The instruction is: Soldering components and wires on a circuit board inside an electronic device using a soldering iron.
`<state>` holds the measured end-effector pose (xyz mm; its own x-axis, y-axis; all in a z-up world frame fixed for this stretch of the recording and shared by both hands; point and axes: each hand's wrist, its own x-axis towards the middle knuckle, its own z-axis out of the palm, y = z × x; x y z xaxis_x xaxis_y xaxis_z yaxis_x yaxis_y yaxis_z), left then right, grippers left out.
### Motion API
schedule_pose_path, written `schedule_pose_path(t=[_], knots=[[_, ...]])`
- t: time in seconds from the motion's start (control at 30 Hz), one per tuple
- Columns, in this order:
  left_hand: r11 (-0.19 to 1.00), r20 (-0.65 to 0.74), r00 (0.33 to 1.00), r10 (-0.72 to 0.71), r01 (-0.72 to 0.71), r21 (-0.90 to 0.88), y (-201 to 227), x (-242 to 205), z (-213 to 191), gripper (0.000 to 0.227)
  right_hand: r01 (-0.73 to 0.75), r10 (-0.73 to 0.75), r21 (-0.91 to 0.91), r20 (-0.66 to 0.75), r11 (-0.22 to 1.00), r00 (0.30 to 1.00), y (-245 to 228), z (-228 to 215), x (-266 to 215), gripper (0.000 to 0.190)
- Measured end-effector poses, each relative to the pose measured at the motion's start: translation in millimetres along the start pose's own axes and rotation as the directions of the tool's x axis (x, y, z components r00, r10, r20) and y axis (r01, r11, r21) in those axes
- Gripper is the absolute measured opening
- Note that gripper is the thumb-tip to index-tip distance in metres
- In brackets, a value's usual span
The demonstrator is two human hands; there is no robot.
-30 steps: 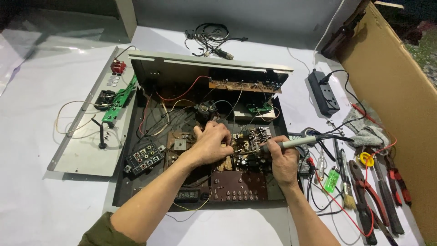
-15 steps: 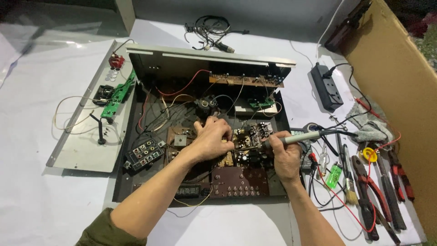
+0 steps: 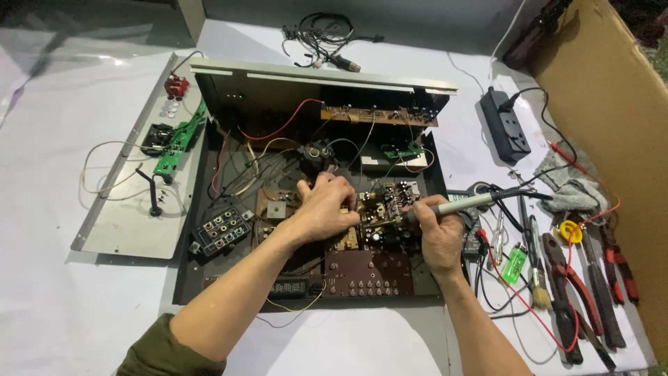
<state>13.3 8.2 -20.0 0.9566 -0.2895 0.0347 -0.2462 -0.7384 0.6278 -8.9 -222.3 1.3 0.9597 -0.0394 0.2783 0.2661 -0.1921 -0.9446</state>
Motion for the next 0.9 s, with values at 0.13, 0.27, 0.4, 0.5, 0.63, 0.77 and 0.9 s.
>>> schedule_pose_path(t=[0.13, 0.27, 0.4, 0.5, 0.63, 0.77, 0.9], knots=[[1.000, 0.001, 1.000, -0.011, 0.011, 0.006, 1.7, -1.7, 0.1, 0.013, 0.001, -0.001, 0.009, 0.022, 1.000, 1.000, 3.6, 0.2, -0.7, 0.022], [1.000, 0.005, 1.000, 0.003, -0.003, -0.017, 6.1, -4.0, -4.9, 0.012, 0.019, -0.020, 0.040, 0.022, 0.999, 1.000, 9.3, -0.7, 1.3, 0.023], [1.000, 0.009, 1.000, 0.001, -0.001, -0.019, 8.1, -4.4, -7.2, 0.012, 0.018, -0.019, 0.023, 0.014, 1.000, 1.000, 11.6, -4.5, 2.1, 0.023], [0.999, 0.013, 1.000, 0.001, -0.001, -0.038, 7.0, -4.2, -5.4, 0.013, 0.016, -0.016, 0.002, 0.009, 1.000, 1.000, 1.5, -0.3, 0.1, 0.024], [0.999, 0.010, 1.000, -0.004, 0.005, -0.045, 11.9, -7.1, -8.1, 0.013, 0.019, -0.019, 0.023, 0.008, 1.000, 1.000, 8.7, -2.9, 1.6, 0.024], [1.000, 0.024, 1.000, -0.005, 0.006, -0.031, 12.1, -6.8, -10.1, 0.012, 0.034, -0.034, -0.001, -0.011, 0.999, 0.999, 2.3, -1.7, 3.5, 0.023], [1.000, 0.035, 0.999, -0.018, 0.018, -0.014, 13.5, -6.3, -10.9, 0.012, 0.057, -0.057, 0.004, 0.008, 0.998, 0.998, 4.1, -2.3, 4.1, 0.020]])
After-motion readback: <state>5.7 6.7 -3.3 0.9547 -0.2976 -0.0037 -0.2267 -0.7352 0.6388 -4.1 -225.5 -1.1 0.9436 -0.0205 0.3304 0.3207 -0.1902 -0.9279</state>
